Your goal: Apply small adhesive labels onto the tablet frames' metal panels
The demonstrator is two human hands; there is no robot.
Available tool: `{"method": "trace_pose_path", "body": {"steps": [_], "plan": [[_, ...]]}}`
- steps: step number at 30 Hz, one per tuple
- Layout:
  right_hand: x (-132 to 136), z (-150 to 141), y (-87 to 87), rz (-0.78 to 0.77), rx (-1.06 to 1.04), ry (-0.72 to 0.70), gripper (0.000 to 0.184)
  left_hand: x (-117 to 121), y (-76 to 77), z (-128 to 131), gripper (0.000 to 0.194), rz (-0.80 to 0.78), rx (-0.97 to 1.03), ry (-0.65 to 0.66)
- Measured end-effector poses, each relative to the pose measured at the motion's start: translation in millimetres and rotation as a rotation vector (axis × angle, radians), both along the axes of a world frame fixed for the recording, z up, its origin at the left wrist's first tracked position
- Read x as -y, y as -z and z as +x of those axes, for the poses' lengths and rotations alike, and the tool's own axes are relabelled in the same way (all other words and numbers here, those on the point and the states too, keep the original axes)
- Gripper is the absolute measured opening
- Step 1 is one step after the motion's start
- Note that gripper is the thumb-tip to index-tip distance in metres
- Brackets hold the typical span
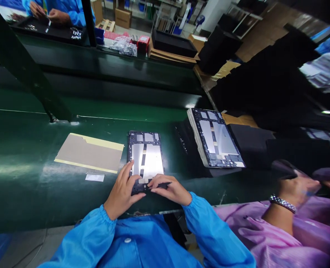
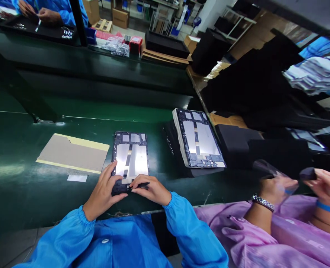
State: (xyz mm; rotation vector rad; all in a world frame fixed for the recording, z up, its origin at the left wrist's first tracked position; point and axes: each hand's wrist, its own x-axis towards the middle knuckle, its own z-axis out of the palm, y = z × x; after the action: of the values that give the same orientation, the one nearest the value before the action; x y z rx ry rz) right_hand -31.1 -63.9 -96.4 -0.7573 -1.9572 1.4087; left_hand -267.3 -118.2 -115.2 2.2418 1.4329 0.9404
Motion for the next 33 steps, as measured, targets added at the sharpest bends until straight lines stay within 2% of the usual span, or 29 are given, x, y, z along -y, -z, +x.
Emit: {"method": "trace_pose_path", "body": {"steps": [4,7,10,12,14,15,17,20,22,24,26,28,33], "plan": [[-4.8,1.8,6.1,-0.258,-0.205,0.171,0.016,4.2,-4.8,-3.5,0.014,0.181,-0.058,0.076],[-10.6,1.3,2.6,-0.351,-0.259,0.256,0.02,9.3,-3.5,0.0,0.02,0.24,-0.156,0.145],[-18.3,-8.2,-9.9,-0.351,-0.259,0.3,0.023,15.8,-5.4,5.9,0.022,0.23,-0.24,0.139],[-27.6,-23.7,-20.2,-0.323,-0.254,0.335,0.024,18.2,-10.1,3.0,0.024,0.209,-0.239,0.142],[-42.8,-48.8,-29.0,-0.297,-0.252,0.382,0.024,14.6,-15.7,-12.2,0.029,0.18,-0.191,0.135],[-52.9,-65.2,-32.0,-0.293,-0.254,0.393,0.024,9.8,-18.0,-25.5,0.03,0.167,-0.158,0.087],[-76.7,-105.5,-34.1,-0.317,-0.253,0.352,0.027,-4.6,-20.7,-62.5,0.026,0.153,-0.11,-0.11],[-114.1,-177.0,-25.5,-0.411,-0.21,0.184,0.036,-28.2,-17.5,-128.6,0.024,0.101,-0.161,-0.436],[-134.6,-220.7,-12.4,-0.465,-0.158,0.095,0.041,-38.2,-9.9,-163.0,0.027,0.0,-0.228,-0.493],[-149.5,-252.1,3.4,-0.494,-0.116,0.049,0.045,-42.2,-0.2,-181.3,0.03,-0.1,-0.262,-0.476],[-158.6,-268.5,17.4,-0.506,-0.091,0.029,0.047,-42.1,7.6,-185.8,0.031,-0.157,-0.266,-0.455],[-162.9,-273.0,26.4,-0.516,-0.073,0.021,0.048,-40.7,11.0,-183.6,0.032,-0.177,-0.255,-0.448],[-163.2,-267.1,28.9,-0.526,-0.053,0.006,0.049,-39.4,8.1,-180.5,0.033,-0.2,-0.232,-0.445]]}}
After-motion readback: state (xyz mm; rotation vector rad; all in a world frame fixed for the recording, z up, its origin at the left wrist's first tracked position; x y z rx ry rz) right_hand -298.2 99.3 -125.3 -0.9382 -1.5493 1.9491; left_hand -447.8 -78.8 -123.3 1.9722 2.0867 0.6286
